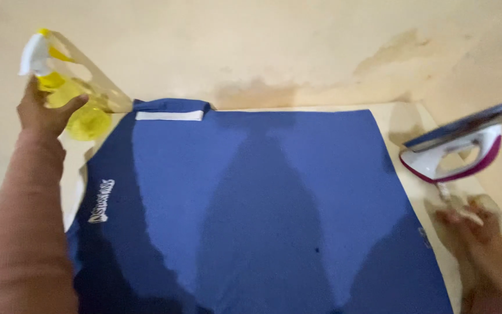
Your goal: Ironing and folding a blue t-shirt on a table.
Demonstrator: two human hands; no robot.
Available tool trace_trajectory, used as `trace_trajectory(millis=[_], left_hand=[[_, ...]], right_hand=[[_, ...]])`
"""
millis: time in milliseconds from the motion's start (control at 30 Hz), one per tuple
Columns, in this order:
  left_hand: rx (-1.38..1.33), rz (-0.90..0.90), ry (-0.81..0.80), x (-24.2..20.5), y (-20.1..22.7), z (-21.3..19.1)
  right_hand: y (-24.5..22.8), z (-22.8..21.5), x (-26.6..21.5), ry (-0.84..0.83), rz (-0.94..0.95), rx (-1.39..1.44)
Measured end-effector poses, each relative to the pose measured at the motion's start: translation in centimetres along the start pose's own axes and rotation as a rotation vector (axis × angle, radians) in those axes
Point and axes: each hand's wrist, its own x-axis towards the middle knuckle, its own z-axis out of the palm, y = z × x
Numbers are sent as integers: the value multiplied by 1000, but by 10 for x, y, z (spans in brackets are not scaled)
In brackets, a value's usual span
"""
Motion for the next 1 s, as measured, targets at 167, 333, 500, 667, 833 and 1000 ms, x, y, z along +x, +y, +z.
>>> trace_trajectory(millis=[167, 333, 500, 667, 833, 1000], left_hand=[[169, 152, 102, -58, 35, -15], [468, 273, -39, -131, -6, -48], [579, -76, -244, -224, 23, -90], [540, -223, -288, -285, 48, -131], [643, -470, -278, -323, 95, -159], [504, -562, -302, -346, 93, -170]], right_hand=[[53, -52, 124, -34, -372, -315], [43, -27, 170, -53, -481, -393], [13, 12, 156, -146, -478, 71], [-16, 22, 164, -197, -590, -156], [-100, 99, 56, -209, -536, -397], [-156, 192, -62, -426, -689, -762]])
